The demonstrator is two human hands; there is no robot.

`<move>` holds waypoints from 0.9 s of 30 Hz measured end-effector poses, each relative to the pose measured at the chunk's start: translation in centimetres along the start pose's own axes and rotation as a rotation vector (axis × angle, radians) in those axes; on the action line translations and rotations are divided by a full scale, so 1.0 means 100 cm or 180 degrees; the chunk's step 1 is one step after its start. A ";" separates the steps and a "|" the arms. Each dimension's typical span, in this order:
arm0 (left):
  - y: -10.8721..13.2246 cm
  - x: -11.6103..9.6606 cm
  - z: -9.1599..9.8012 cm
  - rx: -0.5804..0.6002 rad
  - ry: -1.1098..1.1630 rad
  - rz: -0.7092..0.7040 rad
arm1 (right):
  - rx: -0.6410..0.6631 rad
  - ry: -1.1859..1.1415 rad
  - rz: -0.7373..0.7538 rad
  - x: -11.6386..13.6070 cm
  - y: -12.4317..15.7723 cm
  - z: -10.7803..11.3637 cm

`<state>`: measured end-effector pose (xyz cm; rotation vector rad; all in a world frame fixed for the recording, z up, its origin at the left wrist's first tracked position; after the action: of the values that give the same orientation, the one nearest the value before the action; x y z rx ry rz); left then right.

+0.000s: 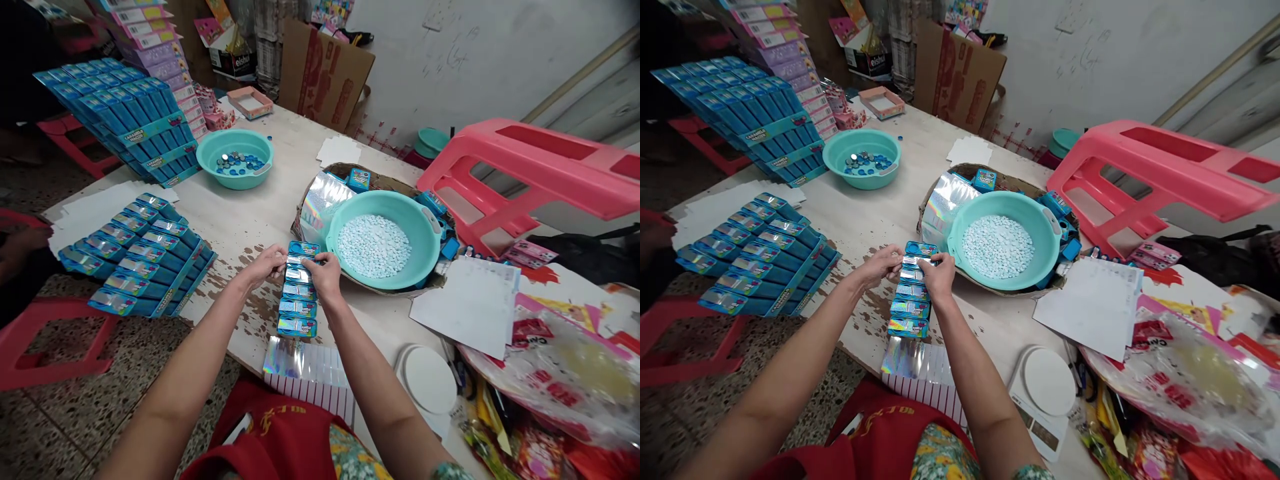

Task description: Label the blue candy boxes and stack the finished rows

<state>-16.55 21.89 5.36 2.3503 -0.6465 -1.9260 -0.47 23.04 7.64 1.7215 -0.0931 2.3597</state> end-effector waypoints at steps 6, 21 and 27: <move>-0.006 0.045 -0.012 0.0300 0.1081 0.0561 | -0.0070 -0.0244 -0.0194 -0.014 -0.009 -0.003; 0.135 0.135 0.001 -0.0763 -0.3302 0.0188 | 0.1384 0.2213 0.0026 -0.140 0.151 0.043; 0.132 0.162 -0.077 0.0351 -0.3812 -0.0078 | 0.2468 0.1833 -0.0392 -0.172 0.161 0.021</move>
<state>-10.76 2.63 -4.16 0.9669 -0.7127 -3.2247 3.04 4.60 -6.74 1.1083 1.1015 2.8749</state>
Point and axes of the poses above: each hand's wrist, its own y-axis away from the middle knuckle, its own z-axis out of the back of the hand, x = y × z, the point moved 9 cm from there along -y, towards the middle knuckle, and after that the axes turned 3 degrees about -z, right-handed, at the moved point
